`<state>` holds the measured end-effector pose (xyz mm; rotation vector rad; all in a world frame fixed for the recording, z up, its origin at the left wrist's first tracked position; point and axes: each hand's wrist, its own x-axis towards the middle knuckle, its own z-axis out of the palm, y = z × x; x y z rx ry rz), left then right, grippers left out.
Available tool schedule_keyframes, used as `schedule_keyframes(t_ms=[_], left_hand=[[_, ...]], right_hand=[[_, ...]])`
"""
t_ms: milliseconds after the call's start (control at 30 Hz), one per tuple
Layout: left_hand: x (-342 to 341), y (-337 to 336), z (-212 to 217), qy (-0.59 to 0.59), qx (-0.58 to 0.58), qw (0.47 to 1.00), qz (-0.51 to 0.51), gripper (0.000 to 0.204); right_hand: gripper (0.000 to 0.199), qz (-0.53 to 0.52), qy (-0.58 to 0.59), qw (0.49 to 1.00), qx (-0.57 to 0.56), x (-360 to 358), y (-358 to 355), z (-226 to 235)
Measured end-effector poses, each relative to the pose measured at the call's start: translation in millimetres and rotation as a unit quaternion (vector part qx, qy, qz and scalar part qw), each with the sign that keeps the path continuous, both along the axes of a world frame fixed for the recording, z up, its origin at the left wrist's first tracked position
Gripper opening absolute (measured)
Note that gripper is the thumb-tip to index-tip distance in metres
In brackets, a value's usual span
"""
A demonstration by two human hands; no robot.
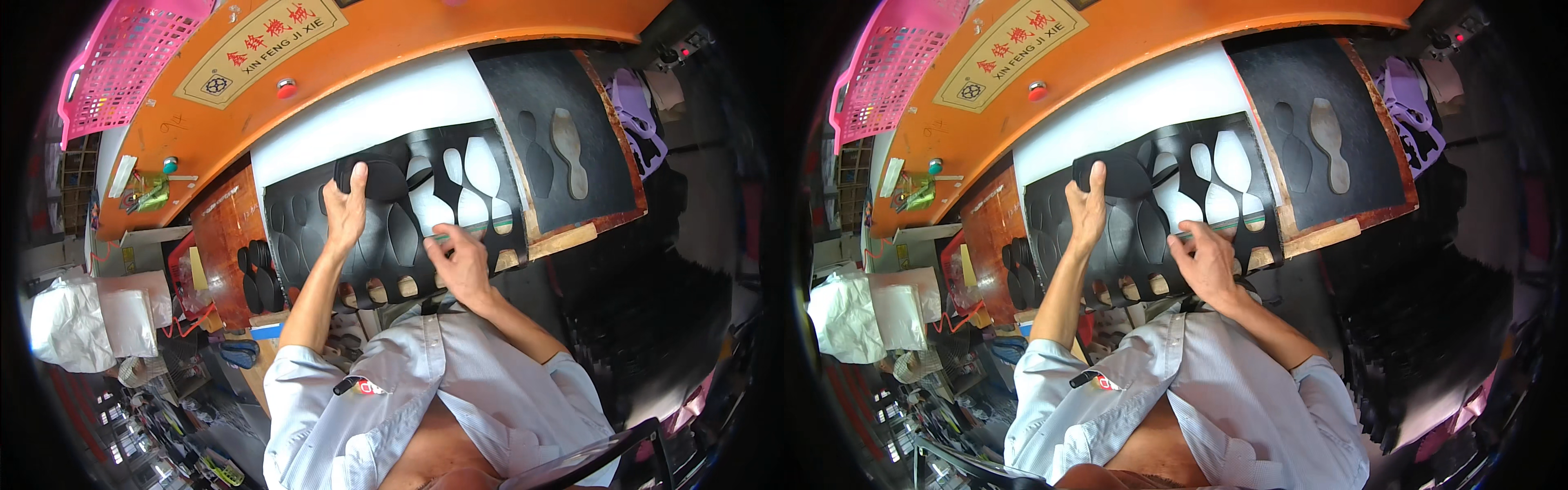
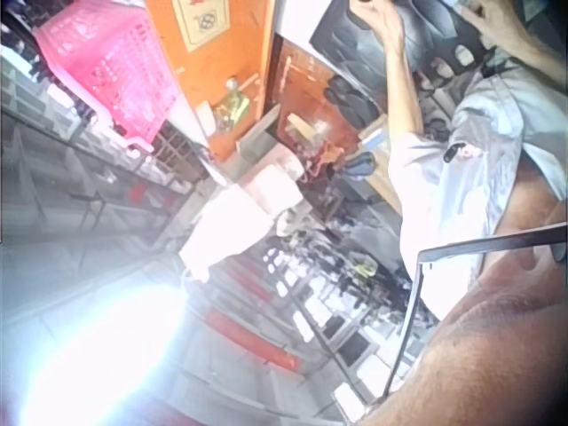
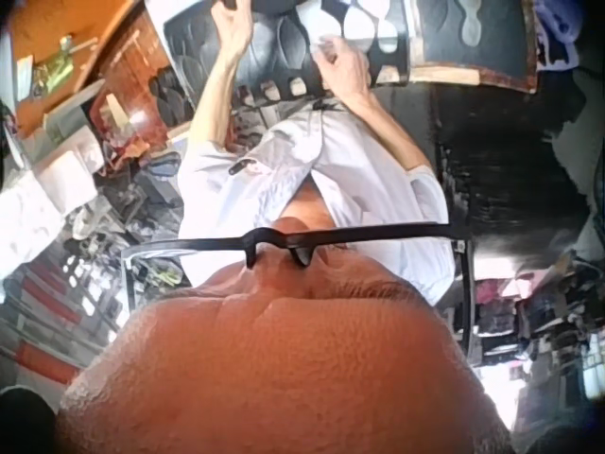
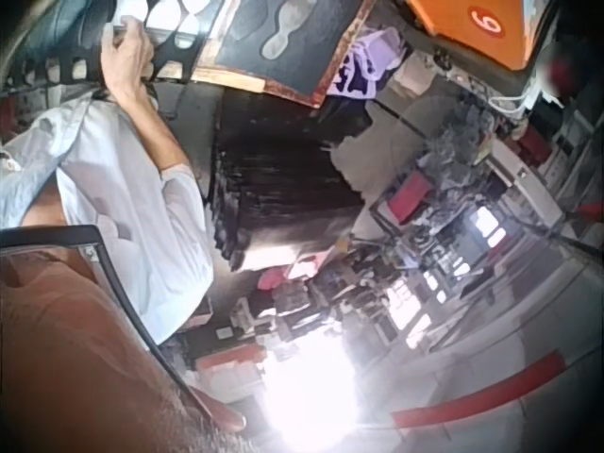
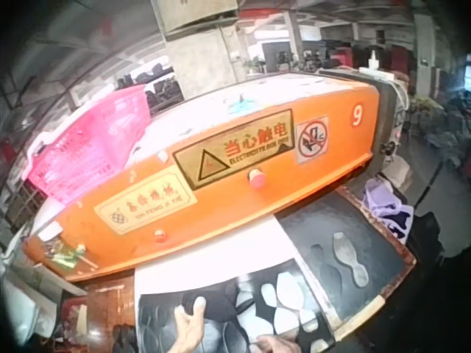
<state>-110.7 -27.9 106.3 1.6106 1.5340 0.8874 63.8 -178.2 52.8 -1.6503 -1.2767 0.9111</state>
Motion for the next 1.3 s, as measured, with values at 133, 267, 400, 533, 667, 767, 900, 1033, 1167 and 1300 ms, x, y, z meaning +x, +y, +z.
schedule_keyframes(t_ms=[133,267,400,533,667,767,900,1033,1167,1300], left_hand=[[4.5,-29.5,-22.4,-0.093,0.130,0.983,-0.087,0.018],[2.1,-49.9,-43.5,0.021,0.298,0.905,-0.303,0.055],[-9.2,-66.1,-60.4,0.093,0.260,0.888,-0.367,0.063],[-21.3,-68.5,-62.8,0.107,0.140,0.855,-0.488,0.070],[-23.1,-35.6,-64.1,0.060,0.106,0.944,-0.308,0.055],[6.2,-8.4,-84.9,0.093,0.132,0.962,-0.219,0.051],[9.4,-5.4,-109.0,0.130,0.187,0.948,-0.220,0.053],[5.7,-6.1,-106.6,0.144,0.218,0.939,-0.224,0.050],[-4.4,-23.9,-82.9,-0.095,0.081,0.980,-0.152,0.038],[-21.1,-76.7,-71.1,-0.181,-0.209,0.959,-0.057,0.041]], right_hand=[[0.058,-0.048,0.323,0.943,-0.060,7.1,45.5,4.6],[0.061,-0.018,0.292,0.951,-0.095,9.5,99.3,-15.4],[0.047,-0.029,0.214,0.968,-0.125,17.1,111.7,-33.5],[0.048,-0.029,0.095,0.995,-0.011,9.9,102.6,-37.3],[0.037,-0.080,0.121,0.988,-0.061,-1.7,93.0,-40.0],[0.027,-0.090,0.102,0.990,0.027,-8.5,89.8,-36.2],[0.011,-0.029,-0.109,0.978,0.177,-15.9,63.5,-6.6],[0.015,0.057,-0.048,0.972,0.224,-27.4,25.2,22.9],[0.022,-0.056,0.255,0.965,-0.027,-31.9,32.3,11.0],[0.042,-0.072,0.268,0.958,-0.070,-25.3,79.2,-25.0]])
